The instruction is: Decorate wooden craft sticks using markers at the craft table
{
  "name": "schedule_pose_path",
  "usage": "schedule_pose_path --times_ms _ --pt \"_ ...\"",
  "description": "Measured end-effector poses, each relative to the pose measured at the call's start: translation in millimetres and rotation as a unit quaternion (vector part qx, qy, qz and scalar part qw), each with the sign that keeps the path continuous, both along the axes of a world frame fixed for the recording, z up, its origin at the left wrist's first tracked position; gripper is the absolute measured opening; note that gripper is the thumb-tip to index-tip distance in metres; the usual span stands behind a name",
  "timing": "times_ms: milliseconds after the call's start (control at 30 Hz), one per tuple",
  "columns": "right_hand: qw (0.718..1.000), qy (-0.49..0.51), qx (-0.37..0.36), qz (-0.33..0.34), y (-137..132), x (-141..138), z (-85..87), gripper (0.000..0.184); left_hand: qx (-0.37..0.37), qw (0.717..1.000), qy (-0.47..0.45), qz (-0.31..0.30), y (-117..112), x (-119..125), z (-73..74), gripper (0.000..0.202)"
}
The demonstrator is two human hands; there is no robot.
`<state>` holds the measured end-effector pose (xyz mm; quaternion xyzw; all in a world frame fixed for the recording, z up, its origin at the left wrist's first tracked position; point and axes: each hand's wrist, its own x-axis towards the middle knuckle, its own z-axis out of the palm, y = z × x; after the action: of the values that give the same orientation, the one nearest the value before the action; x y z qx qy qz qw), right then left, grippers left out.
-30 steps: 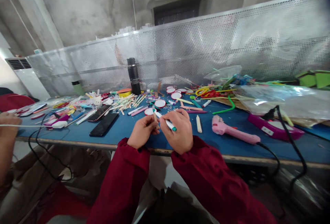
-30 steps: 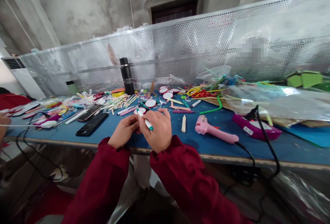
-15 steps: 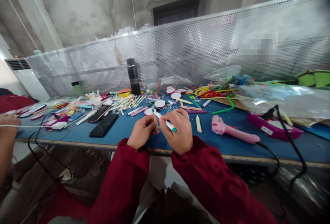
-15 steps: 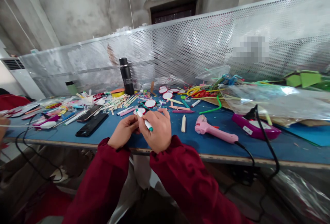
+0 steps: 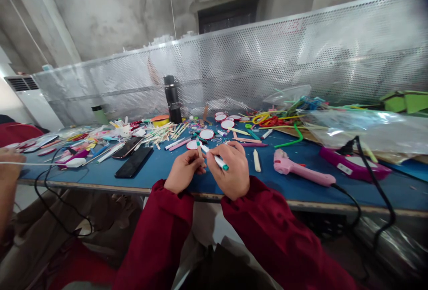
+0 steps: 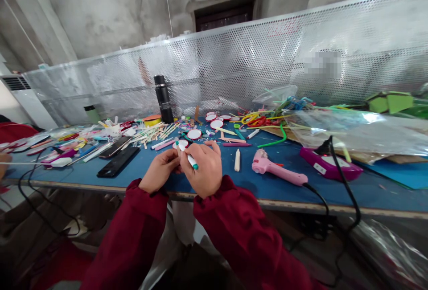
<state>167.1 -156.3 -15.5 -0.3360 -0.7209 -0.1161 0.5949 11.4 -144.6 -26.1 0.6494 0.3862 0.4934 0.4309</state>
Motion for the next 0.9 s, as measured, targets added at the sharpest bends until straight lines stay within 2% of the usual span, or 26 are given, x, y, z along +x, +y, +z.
schedule_pose_path --times_ms 900 --pt "1.0 -0.001 -0.013 0.006 -2.6 0.2 0.4 0.014 0.0 1.0 0.008 0.01 -2.4 2.0 0.4 0.025"
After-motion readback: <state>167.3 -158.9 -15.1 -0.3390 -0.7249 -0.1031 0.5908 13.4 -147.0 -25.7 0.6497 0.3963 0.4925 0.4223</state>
